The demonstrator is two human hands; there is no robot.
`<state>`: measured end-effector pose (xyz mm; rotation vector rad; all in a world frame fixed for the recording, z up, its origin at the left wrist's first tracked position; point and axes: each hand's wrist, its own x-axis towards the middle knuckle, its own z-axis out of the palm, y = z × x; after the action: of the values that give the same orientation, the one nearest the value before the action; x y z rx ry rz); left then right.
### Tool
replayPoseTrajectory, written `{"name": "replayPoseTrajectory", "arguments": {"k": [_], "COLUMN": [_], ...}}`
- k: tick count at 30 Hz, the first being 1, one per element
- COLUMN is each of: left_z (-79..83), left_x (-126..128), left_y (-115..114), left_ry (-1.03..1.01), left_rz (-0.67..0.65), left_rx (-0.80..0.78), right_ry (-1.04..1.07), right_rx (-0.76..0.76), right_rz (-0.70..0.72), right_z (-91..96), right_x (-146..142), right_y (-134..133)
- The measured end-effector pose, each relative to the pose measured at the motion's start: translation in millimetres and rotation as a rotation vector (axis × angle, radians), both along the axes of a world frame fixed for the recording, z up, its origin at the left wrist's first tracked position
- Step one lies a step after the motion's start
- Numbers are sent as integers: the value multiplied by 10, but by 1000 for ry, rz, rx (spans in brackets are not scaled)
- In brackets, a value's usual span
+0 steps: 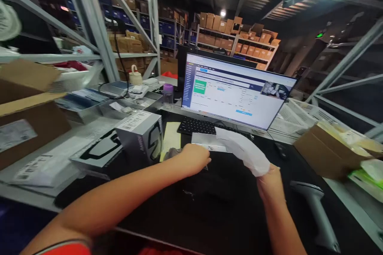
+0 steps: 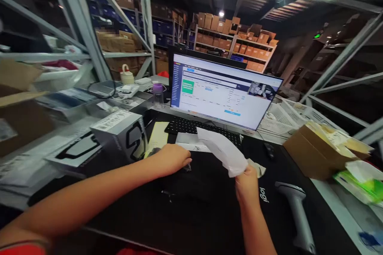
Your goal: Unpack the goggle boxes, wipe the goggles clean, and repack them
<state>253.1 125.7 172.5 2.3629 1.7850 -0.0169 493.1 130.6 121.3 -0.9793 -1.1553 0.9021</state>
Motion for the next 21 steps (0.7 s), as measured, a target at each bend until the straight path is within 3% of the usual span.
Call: {"name": "replayPoseTrajectory", "arguments": {"k": [3,6,10,15,18,21], "left_z": [38,35,90,223,284,309], "left_x": [62,-11,-216,-477,-512,-424], "left_y": [67,52,-127,-445,-612,-683], "left_ry": [96,98,16,-77,-125,-183], "left_rz": [57,137,234,307,189,-180], "left_rx": [-118,-118,86,374,425,353], "right_ry": [-58,-90,86,220,221,217], "right_rx": [-62,-145,-119,-100,-68,-8], "right_rz": [-118,-219,-231,-178,-167,-153], "right_z": [-154,-339,-436,-303,-179,-78], "right_x": [213,413,479,343,282,305], "right_y": [6,95,157,71,-55,-226]}}
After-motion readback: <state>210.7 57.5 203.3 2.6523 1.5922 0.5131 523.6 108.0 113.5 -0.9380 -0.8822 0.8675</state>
